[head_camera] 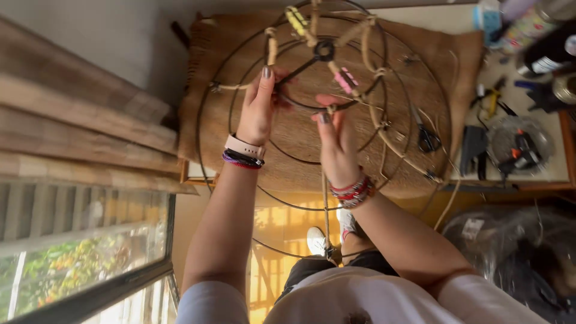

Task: Assembling a circular wooden craft frame by tying rods with cord and using a glue gun

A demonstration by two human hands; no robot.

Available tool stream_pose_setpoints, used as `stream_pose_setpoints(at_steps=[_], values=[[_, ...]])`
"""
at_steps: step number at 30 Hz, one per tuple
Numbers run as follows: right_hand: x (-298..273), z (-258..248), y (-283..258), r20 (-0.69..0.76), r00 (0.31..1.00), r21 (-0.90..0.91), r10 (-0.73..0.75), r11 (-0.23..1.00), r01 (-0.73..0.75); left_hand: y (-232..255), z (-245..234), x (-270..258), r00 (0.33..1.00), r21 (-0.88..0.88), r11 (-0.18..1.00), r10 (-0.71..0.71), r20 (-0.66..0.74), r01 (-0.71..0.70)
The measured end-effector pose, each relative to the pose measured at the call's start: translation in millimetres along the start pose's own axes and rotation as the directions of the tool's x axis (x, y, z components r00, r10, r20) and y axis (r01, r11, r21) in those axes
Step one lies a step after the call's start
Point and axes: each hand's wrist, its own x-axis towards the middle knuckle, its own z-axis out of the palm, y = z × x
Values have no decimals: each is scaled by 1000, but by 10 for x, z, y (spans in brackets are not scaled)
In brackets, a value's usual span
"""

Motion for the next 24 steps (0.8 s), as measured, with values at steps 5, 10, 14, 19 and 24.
stream_pose_setpoints(at_steps=[5,10,14,19,24], values=[[137,176,-48,-180,983,-27,28,999,-33,242,349,-32,987,43,995,96,-126,-91],[335,16,-359,-177,984,-21,19,1000,-23,381,563,-76,965,61,977,210,-158,-202],[515,-117,-428,-191,981,-51,24,998,-34,663,867,-204,924,130,945,323,-205,-301],[760,-340,-289,-193,981,-22,26,999,-31,598,1086,-285,892,170,926,372,-257,-338],[810,-504,212,-242,968,-156,71,981,-111,215,1220,-287,869,224,924,370,-329,-309]])
